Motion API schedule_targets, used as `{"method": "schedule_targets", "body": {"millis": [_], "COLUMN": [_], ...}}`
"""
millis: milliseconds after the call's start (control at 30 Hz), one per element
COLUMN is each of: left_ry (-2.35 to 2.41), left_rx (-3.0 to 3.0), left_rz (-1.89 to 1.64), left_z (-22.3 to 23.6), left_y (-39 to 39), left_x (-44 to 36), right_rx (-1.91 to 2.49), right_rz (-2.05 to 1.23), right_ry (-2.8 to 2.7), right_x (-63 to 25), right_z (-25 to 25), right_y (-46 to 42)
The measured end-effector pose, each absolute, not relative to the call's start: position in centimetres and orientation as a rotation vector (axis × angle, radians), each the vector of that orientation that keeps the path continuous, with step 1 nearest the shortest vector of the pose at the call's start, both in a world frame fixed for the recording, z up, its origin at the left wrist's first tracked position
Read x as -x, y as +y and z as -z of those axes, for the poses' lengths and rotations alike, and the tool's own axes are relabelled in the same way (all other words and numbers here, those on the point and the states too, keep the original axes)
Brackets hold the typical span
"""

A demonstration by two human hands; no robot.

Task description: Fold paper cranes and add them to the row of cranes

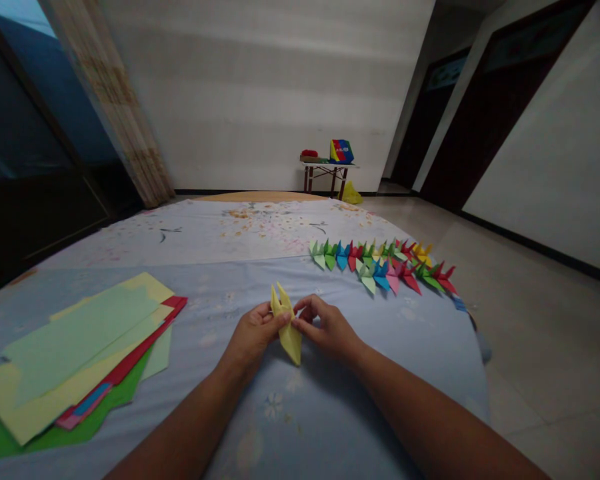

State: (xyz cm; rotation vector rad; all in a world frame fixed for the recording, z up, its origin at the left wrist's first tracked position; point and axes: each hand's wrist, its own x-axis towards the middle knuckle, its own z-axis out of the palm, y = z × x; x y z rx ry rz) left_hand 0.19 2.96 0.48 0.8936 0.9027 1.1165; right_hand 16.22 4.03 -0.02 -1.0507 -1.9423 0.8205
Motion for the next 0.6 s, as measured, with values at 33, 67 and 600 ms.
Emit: {"method": "schedule_targets", "body": {"millis": [33,67,600], "left_ry": [0.905,0.905,0.98], "left_rx": [-0.897,-0.899,-0.932], "left_rz": [-1.119,-1.12,-1.07], "left_z": [-0.53,-0.56,-1.24], "left_y": [2.92,2.9,2.74], "left_x": [-0.23,-0.27,-0.35], "right_rx": [1.047,1.043,1.035], "right_rz": [-0.824,-0.823,-0.738], "right_ry": [-1.932,-1.924,-1.858], "right_x": [-16.23,-16.25,-16.49], "right_z": [0.09,0.16,0.31], "right_y": [4.06,4.1,4.44]}}
